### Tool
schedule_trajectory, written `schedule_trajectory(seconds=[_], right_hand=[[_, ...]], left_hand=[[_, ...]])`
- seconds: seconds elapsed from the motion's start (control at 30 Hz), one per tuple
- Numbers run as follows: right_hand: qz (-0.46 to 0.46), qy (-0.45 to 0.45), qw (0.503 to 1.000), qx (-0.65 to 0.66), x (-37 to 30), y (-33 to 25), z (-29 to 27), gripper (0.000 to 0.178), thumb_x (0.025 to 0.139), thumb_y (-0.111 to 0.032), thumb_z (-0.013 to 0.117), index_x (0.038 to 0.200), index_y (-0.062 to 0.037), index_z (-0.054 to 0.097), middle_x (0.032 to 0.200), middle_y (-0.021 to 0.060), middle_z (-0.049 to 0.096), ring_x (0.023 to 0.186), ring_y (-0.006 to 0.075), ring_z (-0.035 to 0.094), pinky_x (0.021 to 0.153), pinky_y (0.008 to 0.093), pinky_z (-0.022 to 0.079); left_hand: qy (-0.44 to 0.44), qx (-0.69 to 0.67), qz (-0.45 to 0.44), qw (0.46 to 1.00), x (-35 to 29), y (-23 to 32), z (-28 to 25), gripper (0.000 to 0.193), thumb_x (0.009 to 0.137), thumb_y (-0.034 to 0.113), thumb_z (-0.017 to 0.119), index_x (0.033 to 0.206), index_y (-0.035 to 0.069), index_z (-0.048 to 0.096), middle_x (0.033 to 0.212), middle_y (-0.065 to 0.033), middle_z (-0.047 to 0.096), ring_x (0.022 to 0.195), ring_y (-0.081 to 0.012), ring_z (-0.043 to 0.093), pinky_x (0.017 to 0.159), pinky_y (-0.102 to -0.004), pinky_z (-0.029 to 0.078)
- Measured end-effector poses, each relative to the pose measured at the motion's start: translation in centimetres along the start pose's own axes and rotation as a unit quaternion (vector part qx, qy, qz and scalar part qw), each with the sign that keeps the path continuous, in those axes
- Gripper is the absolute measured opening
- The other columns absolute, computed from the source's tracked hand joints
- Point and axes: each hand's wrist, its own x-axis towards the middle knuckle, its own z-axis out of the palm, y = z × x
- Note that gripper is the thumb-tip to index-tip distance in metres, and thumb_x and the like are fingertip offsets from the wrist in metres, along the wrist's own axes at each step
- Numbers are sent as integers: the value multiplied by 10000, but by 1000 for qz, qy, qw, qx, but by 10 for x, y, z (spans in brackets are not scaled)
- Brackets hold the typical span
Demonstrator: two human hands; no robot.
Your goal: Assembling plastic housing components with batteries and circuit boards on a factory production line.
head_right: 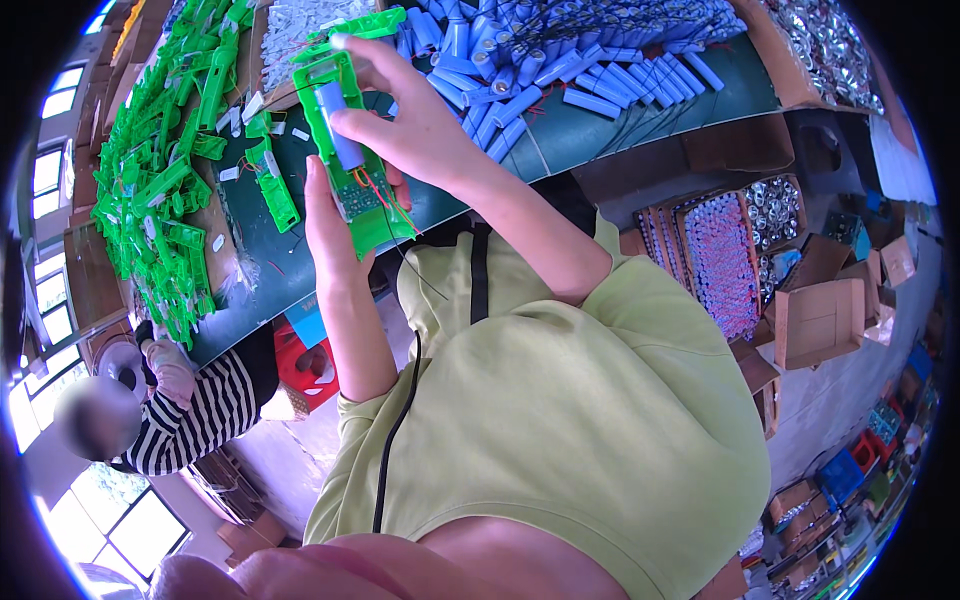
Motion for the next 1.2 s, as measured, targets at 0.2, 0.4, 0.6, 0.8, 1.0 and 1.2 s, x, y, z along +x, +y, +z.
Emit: schedule_trajectory(seconds=[0.2, 0.4, 0.6, 0.8, 1.0, 1.2], right_hand=[[-7, 10, 999, 52, -3, 6, -9, 606, 807, -91, 574, 1364, -74, 336, 1153, 114, 553, 996, 121, 532, 846, 288, 429], [49, -15, 998, -30, -21, -20, -12, 591, 793, -93, 577, 1340, -48, 356, 1187, 117, 531, 1094, 159, 490, 912, 312, 403], [-273, -12, 925, -264, -16, -19, -15, 370, 771, -125, 623, 1129, -43, 576, 1177, 108, 538, 1113, 223, 489, 969, 349, 358], [-267, 21, 927, -261, -18, -20, -18, 164, 783, -116, 636, 930, -44, 627, 1116, 106, 572, 1074, 233, 510, 924, 345, 380], [-276, 0, 925, -260, -15, -11, -22, 185, 796, -95, 613, 973, -48, 586, 1108, 102, 570, 1036, 213, 528, 909, 336, 391], [-176, -23, 984, -9, -14, -11, -28, 342, 803, -98, 564, 1140, -47, 530, 1142, 97, 551, 1052, 187, 526, 944, 322, 389]], left_hand=[[73, 1, -35, 997, 8, -10, 10, 540, 962, 399, 194, 1139, -20, 486, 805, -149, 610, 649, -224, 605, 577, -320, 499], [-9, -44, 3, 999, -4, -15, 8, 451, 926, 393, 326, 1180, 34, 425, 837, -128, 587, 667, -203, 607, 570, -300, 515], [3, 67, 59, 996, -15, -18, 9, 508, 910, 402, 346, 1227, 6, 387, 838, -130, 574, 659, -179, 585, 576, -298, 495], [-29, 28, 15, 999, -23, -15, 5, 511, 920, 405, 329, 1223, -3, 385, 843, -138, 570, 644, -174, 577, 564, -285, 493], [-32, 26, 2, 999, -18, -21, 6, 513, 923, 408, 326, 1222, -5, 384, 840, -146, 574, 636, -177, 581, 555, -288, 492], [-78, -11, -43, 996, -17, -10, -5, 547, 921, 455, 343, 1228, 5, 388, 832, -170, 592, 593, -186, 584, 512, -277, 486]])
